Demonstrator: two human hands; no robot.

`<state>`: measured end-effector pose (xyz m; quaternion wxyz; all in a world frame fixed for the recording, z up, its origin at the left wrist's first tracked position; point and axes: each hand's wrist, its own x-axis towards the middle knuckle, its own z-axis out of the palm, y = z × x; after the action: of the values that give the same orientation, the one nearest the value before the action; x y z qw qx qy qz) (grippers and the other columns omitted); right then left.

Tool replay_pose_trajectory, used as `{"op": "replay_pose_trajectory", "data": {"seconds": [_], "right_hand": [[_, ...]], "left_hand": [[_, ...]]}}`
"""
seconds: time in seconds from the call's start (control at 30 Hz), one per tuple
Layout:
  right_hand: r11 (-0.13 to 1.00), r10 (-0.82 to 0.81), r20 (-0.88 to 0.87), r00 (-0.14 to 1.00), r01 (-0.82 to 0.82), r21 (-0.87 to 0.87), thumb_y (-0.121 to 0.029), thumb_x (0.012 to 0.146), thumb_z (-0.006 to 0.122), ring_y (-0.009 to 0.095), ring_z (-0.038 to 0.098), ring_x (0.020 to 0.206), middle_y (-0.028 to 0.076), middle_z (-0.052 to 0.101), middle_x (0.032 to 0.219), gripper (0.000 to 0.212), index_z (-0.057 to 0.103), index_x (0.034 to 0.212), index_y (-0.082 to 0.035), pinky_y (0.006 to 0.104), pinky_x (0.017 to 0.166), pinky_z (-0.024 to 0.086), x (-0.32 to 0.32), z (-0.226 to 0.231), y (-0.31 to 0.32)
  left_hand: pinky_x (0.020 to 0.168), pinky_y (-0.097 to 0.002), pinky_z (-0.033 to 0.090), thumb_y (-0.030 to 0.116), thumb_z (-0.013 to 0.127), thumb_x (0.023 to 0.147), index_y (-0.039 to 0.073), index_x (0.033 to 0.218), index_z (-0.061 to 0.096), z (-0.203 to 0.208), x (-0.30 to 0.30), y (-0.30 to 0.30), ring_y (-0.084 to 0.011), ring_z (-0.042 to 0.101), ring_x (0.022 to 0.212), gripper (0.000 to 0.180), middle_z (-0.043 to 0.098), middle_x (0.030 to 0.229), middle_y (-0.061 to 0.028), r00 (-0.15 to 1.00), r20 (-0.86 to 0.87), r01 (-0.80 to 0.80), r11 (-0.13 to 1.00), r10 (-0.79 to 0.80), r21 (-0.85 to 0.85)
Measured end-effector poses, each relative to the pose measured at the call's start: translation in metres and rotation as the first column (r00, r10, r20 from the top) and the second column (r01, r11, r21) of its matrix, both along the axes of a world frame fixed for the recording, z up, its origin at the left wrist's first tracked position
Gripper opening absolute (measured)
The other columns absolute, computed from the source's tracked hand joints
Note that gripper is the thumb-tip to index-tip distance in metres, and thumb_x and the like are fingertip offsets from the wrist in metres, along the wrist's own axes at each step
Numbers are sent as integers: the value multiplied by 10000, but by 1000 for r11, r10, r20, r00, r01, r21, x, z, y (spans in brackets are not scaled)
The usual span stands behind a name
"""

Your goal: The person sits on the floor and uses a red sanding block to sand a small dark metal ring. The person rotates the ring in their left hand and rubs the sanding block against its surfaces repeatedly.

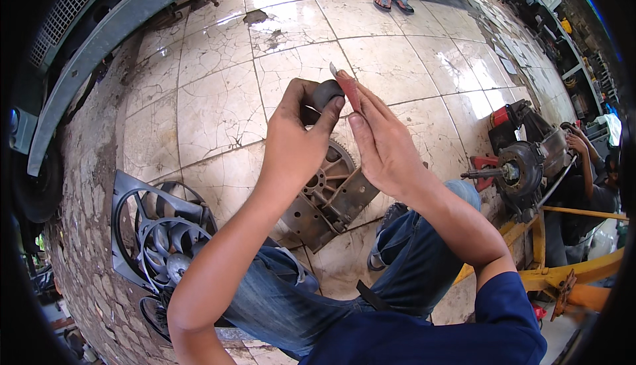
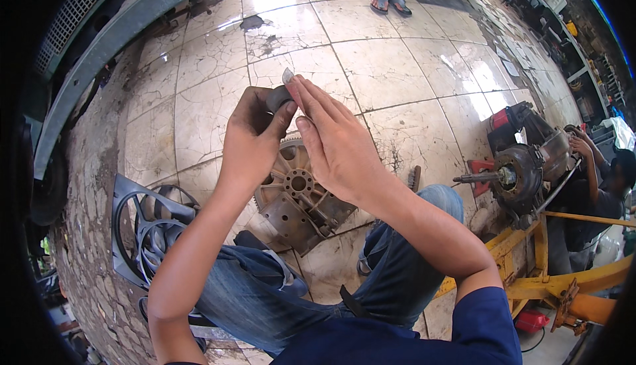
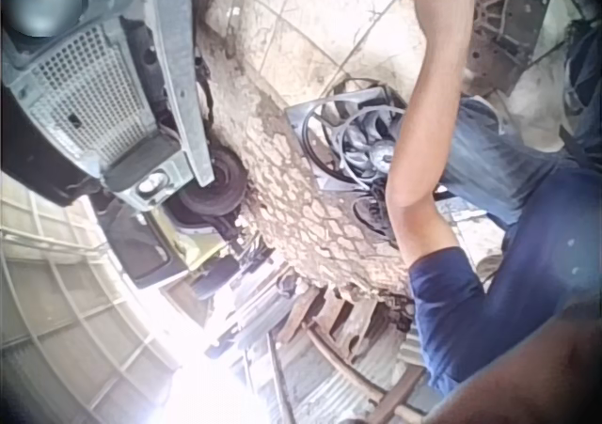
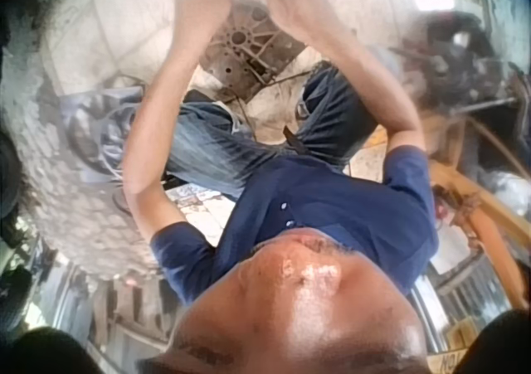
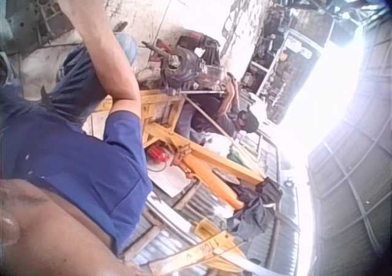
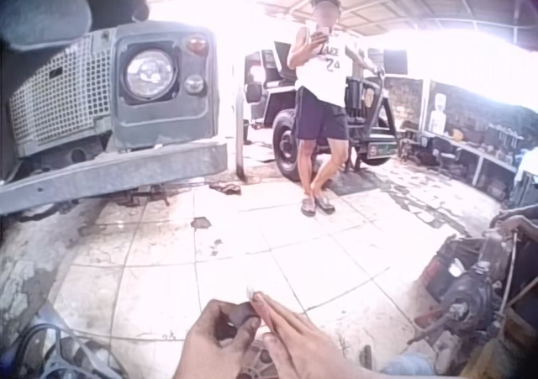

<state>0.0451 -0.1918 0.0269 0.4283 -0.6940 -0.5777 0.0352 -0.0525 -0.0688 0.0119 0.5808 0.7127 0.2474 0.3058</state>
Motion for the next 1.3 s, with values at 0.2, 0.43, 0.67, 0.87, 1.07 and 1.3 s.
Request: {"op": "replay_pose_trajectory", "data": {"seconds": [0.2, 0.43, 0.67, 0.87, 1.07, 1.3], "right_hand": [[999, -15, -168, 986, 10, -34, -174, 1042, 387, 386, 487, 1300, 241, 467, 1433, 459, 380, 1455, 26, 388, 1076, 402, -1, 5, -3], [999, -5, -193, 981, -4, -44, -204, 1049, 381, 404, 492, 1287, 266, 469, 1419, 466, 379, 1453, 28, 398, 1069, 405, -1, 3, -4], [999, -19, -191, 981, 9, -53, -211, 1049, 385, 423, 499, 1269, 283, 471, 1407, 466, 388, 1440, 42, 409, 1053, 414, -4, 4, -5], [1000, 14, -215, 976, -19, -23, -211, 1050, 383, 429, 522, 1241, 285, 478, 1398, 465, 395, 1427, 62, 407, 1038, 428, -4, 1, -3], [999, -10, -228, 974, -1, -47, -202, 1051, 377, 424, 523, 1240, 280, 480, 1398, 456, 399, 1425, 58, 407, 1036, 430, -2, 2, -4], [999, -3, -156, 988, -3, -38, -187, 1043, 390, 408, 499, 1272, 267, 468, 1416, 459, 385, 1444, 36, 410, 1056, 416, -3, 0, -3]], "left_hand": [[676, -321, 511, 118, 692, 900, -6, 1055, 595, 14, -2, -7, -189, 639, 715, 221, 673, 901, -126, 999, -12, -29, 992, 31, 120], [768, -326, 527, 33, 699, 853, -6, 1046, 604, 6, 0, -8, -210, 674, 803, 218, 674, 953, -135, 992, 126, -56, 974, 29, 221], [796, -317, 530, 49, 703, 880, -5, 1056, 585, 14, -1, -4, -189, 686, 881, 219, 691, 963, -121, 999, 24, -51, 969, 47, 241], [761, -333, 521, 52, 713, 863, -5, 1021, 589, 9, -5, -2, -203, 665, 821, 209, 691, 937, -123, 995, 12, -94, 886, 100, 454], [759, -343, 514, 59, 713, 856, 7, 1009, 589, 12, -3, -2, -229, 659, 825, 204, 683, 933, -124, 997, -34, -48, 887, 72, 460], [703, -445, 504, 124, 707, 829, 42, 1011, 563, 10, -6, -1, -346, 654, 810, 246, 655, 981, -141, 991, -109, -14, 851, 83, 525]]}}
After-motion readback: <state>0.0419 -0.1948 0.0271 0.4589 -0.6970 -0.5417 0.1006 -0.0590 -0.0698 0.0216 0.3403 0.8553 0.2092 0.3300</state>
